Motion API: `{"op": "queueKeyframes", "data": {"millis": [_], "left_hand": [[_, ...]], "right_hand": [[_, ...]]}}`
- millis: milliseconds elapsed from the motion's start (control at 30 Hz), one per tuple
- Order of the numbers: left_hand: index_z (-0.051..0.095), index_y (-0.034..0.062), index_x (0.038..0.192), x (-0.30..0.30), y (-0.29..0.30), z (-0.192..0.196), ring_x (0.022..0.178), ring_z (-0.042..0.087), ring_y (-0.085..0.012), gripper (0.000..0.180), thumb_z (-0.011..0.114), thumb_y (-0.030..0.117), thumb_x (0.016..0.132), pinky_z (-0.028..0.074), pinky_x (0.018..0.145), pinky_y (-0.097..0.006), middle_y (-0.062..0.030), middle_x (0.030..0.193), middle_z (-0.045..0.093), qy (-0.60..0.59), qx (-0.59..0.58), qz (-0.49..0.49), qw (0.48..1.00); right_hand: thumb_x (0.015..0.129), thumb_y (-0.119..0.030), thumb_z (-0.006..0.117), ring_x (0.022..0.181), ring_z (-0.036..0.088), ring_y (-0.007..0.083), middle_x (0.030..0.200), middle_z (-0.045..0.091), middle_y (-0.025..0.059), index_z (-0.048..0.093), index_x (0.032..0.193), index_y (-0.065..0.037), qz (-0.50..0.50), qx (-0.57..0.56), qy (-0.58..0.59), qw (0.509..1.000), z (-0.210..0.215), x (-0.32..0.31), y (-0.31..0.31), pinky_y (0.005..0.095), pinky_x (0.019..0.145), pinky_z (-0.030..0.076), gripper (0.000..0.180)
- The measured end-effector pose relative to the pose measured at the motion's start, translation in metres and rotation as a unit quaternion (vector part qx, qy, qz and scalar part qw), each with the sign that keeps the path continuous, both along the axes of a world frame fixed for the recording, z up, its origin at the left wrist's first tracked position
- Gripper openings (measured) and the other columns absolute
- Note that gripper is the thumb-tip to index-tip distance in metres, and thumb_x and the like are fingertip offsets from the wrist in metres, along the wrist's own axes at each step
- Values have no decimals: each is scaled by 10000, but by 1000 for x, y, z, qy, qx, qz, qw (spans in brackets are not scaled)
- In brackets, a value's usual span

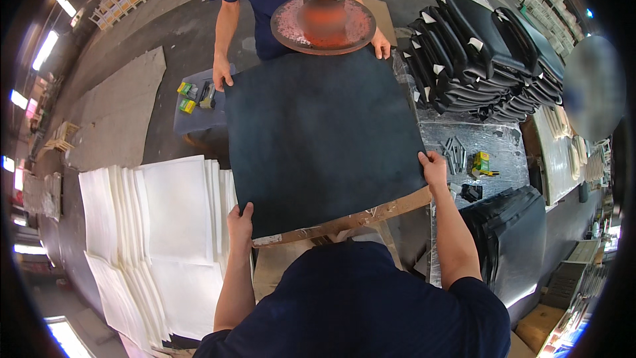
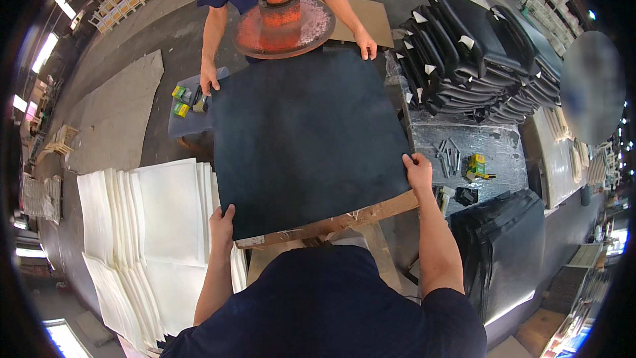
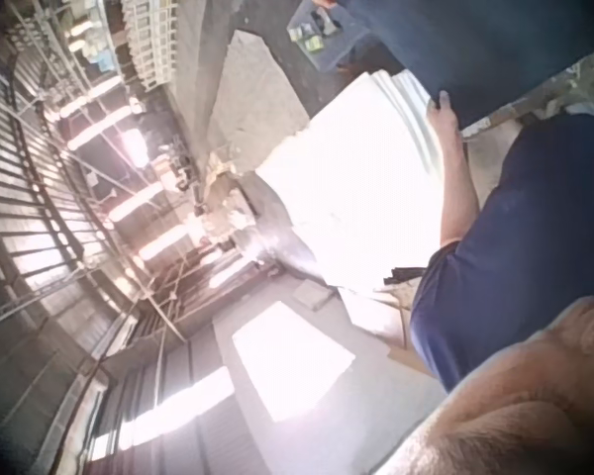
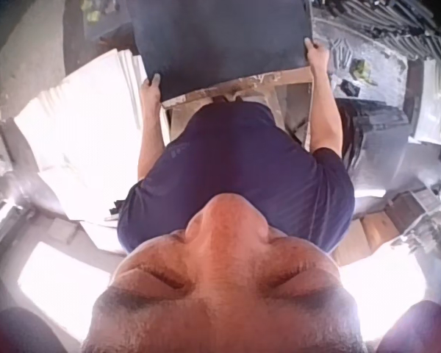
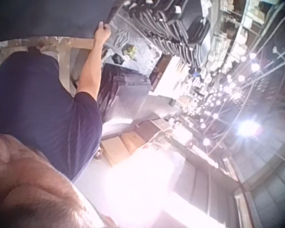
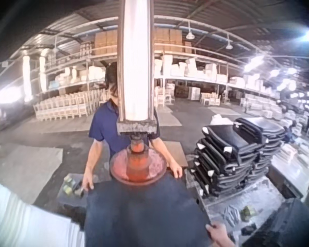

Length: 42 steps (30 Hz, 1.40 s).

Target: The person places a black fabric cover over a chair seat frame, then lays a white foam pad on top. Using a pneumatic staple gun, the person staples the fabric edges to the underside of the seat frame. The process is repeated for a second seat.

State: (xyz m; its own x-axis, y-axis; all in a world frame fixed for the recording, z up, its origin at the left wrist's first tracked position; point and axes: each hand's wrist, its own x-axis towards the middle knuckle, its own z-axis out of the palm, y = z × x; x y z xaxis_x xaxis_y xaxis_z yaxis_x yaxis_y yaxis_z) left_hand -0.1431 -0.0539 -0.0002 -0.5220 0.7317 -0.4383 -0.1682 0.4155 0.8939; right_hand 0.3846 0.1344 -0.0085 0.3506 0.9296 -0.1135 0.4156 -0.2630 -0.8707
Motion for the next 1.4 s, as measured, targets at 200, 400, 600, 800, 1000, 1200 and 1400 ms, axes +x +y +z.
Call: {"op": "queueKeyframes", "data": {"millis": [200, 400, 600, 800, 1000, 1200, 1400], "left_hand": [[694, -70, 1169, -3, -1, -9, 855, 653, -154, 306, 738, 216, 1068, 525, 772, -337, -92, 953, 740, 121, -44, 37, 991], [705, -54, 1226, 8, -7, -13, 949, 733, -245, 385, 737, 292, 1060, 570, 841, -390, -182, 1016, 787, 124, -65, 72, 988], [708, -17, 1243, -12, -5, -11, 1010, 726, -266, 461, 752, 391, 1032, 556, 909, -429, -189, 1062, 777, 153, -91, 30, 984], [746, 4, 1165, -24, -8, -29, 903, 698, -250, 397, 807, 358, 996, 552, 817, -416, -136, 972, 755, 146, -15, 53, 988], [749, 33, 1072, -90, -90, -64, 738, 679, -156, 369, 730, 402, 1057, 547, 646, -326, -59, 868, 739, -99, 66, 212, 970], [770, 65, 1188, -264, -270, -99, 919, 777, -321, 420, 762, 443, 1004, 603, 834, -463, -174, 964, 805, 115, -192, 353, 909], [656, 41, 1379, -512, -417, -62, 967, 745, -322, 524, 724, 447, 1055, 598, 832, -467, -144, 1150, 773, -1, 29, 671, 741]], "right_hand": [[1011, -259, 813, 751, 459, 76, 771, 520, -40, 653, 867, -25, 21, 2, -5, 1000, -2, -5, -11, 320, 648, 373, 317], [982, -282, 855, 794, 546, 117, 883, 623, 5, 718, 1194, -27, 39, 40, -65, 996, 5, -1, -21, 319, 720, 480, 359], [1022, -145, 788, 796, 567, 118, 895, 644, 10, 728, 1211, -34, 280, 149, -43, 947, 23, -75, -20, 300, 734, 508, 227], [905, -69, 843, 718, 644, 229, 892, 660, 98, 734, 1157, -56, 644, 127, -58, 752, 65, -269, -78, 378, 642, 524, 275], [856, -106, 842, 765, 669, 305, 865, 648, 110, 716, 1062, -65, 689, 109, -192, 690, 45, -342, -98, 433, 678, 526, 245], [967, -254, 800, 1026, 686, 386, 1074, 705, 189, 717, 1157, -89, 656, 6, -271, 704, 63, -353, -116, 464, 926, 557, 265], [980, -329, 769, 979, 685, 425, 1009, 701, 204, 688, 1071, -83, 659, -35, -365, 656, 48, -371, -121, 507, 875, 557, 274]]}}
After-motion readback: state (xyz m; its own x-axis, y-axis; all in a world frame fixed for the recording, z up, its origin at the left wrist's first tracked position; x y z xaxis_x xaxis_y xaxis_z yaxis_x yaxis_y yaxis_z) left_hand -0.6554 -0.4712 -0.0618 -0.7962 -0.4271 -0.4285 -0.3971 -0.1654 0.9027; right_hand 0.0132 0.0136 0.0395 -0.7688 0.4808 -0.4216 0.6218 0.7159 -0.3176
